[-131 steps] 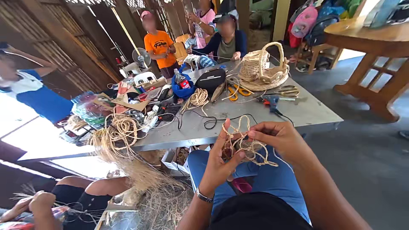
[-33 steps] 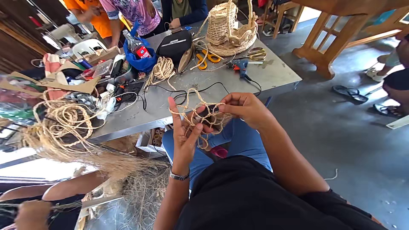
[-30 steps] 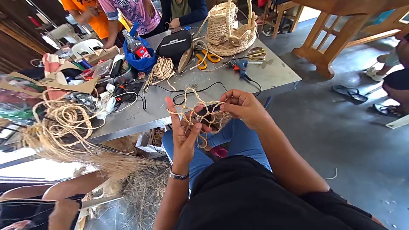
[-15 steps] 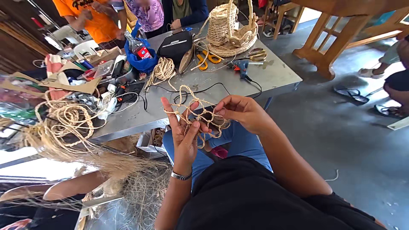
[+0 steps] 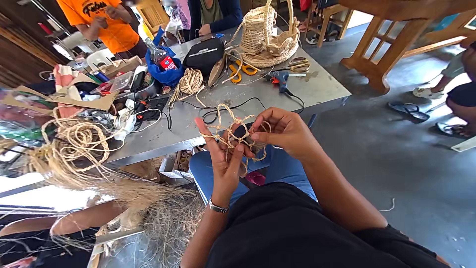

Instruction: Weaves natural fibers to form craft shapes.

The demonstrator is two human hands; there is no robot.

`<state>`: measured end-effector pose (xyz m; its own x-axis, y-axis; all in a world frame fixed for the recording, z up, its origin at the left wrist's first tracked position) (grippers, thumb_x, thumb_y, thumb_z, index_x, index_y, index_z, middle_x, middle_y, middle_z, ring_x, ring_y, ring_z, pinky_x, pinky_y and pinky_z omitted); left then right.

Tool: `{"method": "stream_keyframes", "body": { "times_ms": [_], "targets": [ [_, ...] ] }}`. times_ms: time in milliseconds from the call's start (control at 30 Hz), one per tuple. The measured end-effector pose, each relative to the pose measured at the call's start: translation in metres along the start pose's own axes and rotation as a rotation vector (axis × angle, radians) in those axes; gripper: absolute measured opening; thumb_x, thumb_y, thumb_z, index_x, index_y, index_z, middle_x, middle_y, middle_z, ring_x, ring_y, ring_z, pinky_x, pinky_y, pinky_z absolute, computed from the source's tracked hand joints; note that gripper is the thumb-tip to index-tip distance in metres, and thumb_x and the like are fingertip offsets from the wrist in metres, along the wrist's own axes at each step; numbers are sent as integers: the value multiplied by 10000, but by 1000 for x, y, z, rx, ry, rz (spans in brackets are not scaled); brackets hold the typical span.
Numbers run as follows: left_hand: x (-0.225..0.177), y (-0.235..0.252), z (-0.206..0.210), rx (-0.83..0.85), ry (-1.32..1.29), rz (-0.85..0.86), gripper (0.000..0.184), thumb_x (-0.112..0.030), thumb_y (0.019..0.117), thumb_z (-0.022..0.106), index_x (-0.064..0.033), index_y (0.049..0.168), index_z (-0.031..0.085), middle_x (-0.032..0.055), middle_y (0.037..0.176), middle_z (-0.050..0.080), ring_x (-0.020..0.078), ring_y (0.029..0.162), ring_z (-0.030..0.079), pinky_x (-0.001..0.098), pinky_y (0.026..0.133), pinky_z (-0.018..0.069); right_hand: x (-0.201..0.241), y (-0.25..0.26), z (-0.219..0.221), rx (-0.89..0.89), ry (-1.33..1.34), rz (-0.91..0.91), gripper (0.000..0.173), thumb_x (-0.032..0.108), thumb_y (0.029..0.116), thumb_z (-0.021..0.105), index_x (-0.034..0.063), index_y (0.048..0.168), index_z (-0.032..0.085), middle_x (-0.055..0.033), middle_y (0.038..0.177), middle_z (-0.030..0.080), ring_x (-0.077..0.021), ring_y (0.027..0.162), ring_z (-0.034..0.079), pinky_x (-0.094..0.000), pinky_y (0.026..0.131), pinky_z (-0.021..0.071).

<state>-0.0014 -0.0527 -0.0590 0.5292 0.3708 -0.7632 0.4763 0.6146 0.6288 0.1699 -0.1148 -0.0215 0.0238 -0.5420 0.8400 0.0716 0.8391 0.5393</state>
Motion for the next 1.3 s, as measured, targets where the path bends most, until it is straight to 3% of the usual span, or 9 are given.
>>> {"method": "stream_keyframes", "body": {
  "times_ms": [200,400,500,600,667,733,900,1067,1300],
  "targets": [
    [0,-6,13,27,121,67,903,-41,1039,527,-404,1587,-91,25,1430,552,153,823,702,334,734,632,-10,-3,10,-96,75,-49,234,-28,872,756,29,1078,662,-69,916,703,-112,776,685,-253,697,608],
    [0,1,-5,-29,107,22,938,-45,1030,548,-446,1590,-90,15,1563,421,162,834,704,360,733,640,-21,-6,13,22,156,97,681,-32,862,735,135,1433,403,-93,1143,672,-200,947,711,-349,802,632],
    [3,1,-2,-6,50,11,932,-49,1027,554,-430,1595,-80,27,1569,410,146,853,698,336,758,627,-24,-7,12,-52,112,152,448,26,902,740,69,1313,566,-77,1050,696,-149,875,693,-305,760,612],
    [8,-6,0,3,-257,-107,773,-161,997,640,-442,1598,244,-14,1610,383,152,1139,642,356,959,558,-24,-5,9,-139,140,159,212,59,926,733,59,1131,678,-54,955,712,-101,791,685,-263,696,605],
    [14,-13,-9,-59,-484,-188,570,-260,966,687,-319,1502,499,33,1559,468,205,1223,616,404,989,545,-19,-3,3,-154,91,143,201,57,925,735,61,1118,678,-55,947,713,-110,789,696,-269,703,618],
    [22,-20,-26,-144,-534,-268,453,-363,1002,611,-236,1434,570,70,1480,546,258,1235,617,468,983,547,-15,-3,-5,-156,10,106,215,53,911,746,57,1113,670,-46,945,707,-105,801,688,-266,728,612],
    [8,-22,-60,-387,-136,-173,274,-262,1076,472,-135,1306,551,30,1208,652,170,1026,668,370,918,567,-10,-3,-10,-150,-142,9,213,36,907,742,37,1103,660,-38,939,705,-92,789,689,-251,718,614],
    [-46,3,-35,-190,364,196,203,-161,1060,548,-185,1238,642,-37,1123,691,101,948,680,303,850,591,-14,-5,-3,-140,-283,-129,218,49,893,765,36,1088,668,-18,967,708,-66,808,678,-224,726,600],
    [-32,29,6,38,533,-54,363,-160,1071,510,-158,1431,457,52,1069,673,124,598,617,253,505,543,-11,-4,4,-77,-373,-252,214,46,886,770,6,1078,686,-31,951,706,-58,798,661,-214,724,586]
  ]
}}
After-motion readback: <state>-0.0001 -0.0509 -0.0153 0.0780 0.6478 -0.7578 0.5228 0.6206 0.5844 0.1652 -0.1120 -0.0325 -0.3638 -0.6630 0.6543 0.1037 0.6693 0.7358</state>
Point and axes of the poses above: each hand's wrist, its own y-axis towards the middle knuckle, its own z-axis out of the palm, x = y × z, the point moved 3 cm from there along y, towards the middle knuckle
